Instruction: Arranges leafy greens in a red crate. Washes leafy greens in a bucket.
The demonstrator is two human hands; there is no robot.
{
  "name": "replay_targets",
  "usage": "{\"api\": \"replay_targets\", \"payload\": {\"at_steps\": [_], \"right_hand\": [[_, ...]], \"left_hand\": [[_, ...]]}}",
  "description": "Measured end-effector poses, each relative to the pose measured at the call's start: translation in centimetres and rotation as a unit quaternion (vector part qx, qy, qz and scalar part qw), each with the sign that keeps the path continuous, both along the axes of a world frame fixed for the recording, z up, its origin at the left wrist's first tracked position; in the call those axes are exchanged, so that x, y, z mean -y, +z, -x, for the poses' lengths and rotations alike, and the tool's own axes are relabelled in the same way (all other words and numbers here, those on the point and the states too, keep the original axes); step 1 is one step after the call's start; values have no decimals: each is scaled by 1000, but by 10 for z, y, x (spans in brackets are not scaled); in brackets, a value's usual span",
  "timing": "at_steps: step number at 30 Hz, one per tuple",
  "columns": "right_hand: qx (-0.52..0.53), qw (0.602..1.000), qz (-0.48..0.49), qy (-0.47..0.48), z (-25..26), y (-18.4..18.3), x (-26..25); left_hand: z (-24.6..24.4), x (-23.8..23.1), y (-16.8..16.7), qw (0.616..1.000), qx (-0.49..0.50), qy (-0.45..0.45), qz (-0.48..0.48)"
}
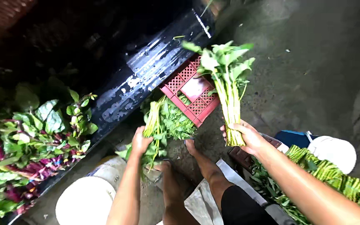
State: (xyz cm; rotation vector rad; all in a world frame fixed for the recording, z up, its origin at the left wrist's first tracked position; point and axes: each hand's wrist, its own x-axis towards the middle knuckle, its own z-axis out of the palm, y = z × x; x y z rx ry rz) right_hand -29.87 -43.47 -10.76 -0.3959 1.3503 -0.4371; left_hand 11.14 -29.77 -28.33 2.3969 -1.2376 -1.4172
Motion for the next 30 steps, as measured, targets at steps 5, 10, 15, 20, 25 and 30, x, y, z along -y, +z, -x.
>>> {"api": "replay_targets", "payload": {"at_steps": [5,10,15,20,25,30], "right_hand": [[-8,994,-34,107,9,-7,7],[-40,977,-19,210,21,6,4],[202,961,-56,180,35,-4,9],[232,967,-49,97,58,-25,-14],[352,934,-28,-53,85,-23,-64],[234,958,-46,-158,126,12,-122]], "left_hand": [[27,12,157,978,-22,-180,108],[126,118,234,844,6,-449,293],[203,196,189,758,-59,-582,289],[190,292,203,826,-179,-522,117],[132,409,103,951,190,-97,222],[230,433,39,920,201,-127,312]]}}
